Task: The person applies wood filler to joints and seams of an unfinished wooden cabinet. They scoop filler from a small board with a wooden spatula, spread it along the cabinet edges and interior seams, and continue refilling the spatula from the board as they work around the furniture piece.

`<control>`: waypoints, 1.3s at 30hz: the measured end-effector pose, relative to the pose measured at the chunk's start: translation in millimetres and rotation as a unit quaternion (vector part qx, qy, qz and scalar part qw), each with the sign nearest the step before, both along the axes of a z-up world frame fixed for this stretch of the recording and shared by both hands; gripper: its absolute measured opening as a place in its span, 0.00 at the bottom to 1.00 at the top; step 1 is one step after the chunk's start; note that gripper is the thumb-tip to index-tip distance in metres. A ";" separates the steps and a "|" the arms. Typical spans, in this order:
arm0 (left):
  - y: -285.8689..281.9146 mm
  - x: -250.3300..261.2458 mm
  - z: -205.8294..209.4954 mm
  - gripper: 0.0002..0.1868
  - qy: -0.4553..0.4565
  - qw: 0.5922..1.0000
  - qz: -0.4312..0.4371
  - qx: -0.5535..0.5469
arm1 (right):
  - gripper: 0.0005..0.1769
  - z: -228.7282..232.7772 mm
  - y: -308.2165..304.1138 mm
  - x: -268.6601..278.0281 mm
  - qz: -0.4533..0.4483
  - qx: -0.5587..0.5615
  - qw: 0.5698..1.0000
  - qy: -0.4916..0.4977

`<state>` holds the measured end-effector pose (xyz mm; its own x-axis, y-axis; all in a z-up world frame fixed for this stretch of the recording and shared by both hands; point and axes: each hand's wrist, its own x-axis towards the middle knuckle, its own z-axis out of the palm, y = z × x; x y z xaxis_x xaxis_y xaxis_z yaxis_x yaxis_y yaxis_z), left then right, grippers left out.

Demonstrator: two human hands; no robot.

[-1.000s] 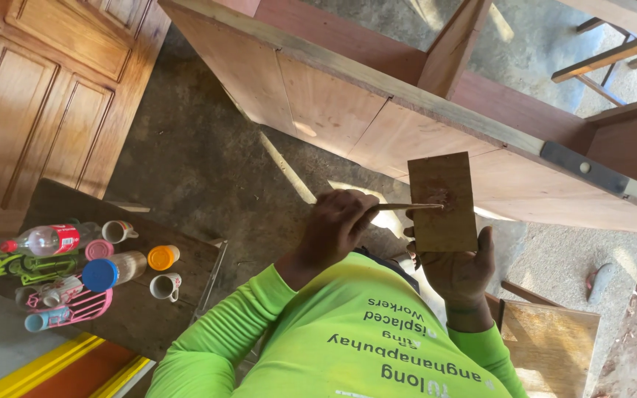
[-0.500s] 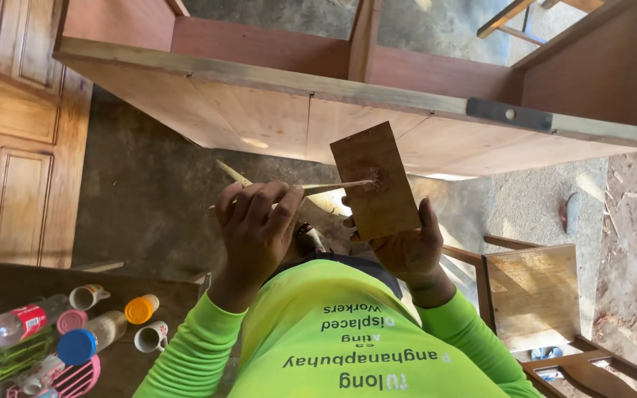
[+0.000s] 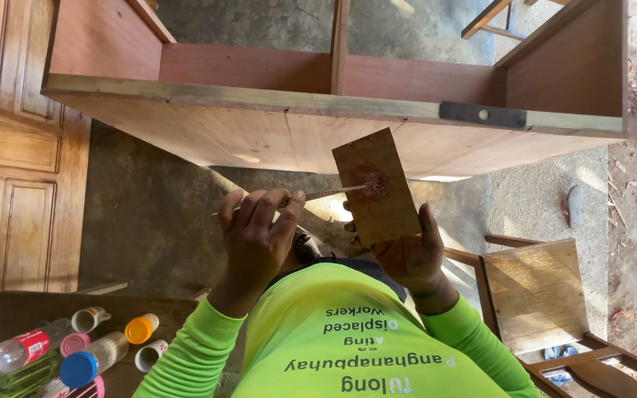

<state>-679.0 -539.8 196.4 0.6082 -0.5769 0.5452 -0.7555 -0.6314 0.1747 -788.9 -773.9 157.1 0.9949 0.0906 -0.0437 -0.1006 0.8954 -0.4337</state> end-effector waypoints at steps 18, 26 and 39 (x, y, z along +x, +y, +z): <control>-135.9 -26.1 7.3 0.15 -0.017 0.999 -0.028 0.002 | 0.45 13.7 -128.7 -28.7 -0.043 -0.035 0.998 0.001; -185.6 -33.7 13.4 0.16 -0.007 0.999 -0.034 0.023 | 0.45 8.9 -180.7 -28.5 -0.040 -0.046 0.998 0.010; -224.6 -32.1 -2.2 0.08 0.286 0.941 -0.052 -0.176 | 0.44 -10.3 -226.2 -27.8 -0.032 0.010 0.998 0.048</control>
<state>-711.2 -764.4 194.3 0.8107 -0.4936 0.3149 -0.5289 -0.3868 0.7554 -816.7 -1000.2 146.8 0.9900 0.0296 -0.1379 -0.0838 0.9097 -0.4068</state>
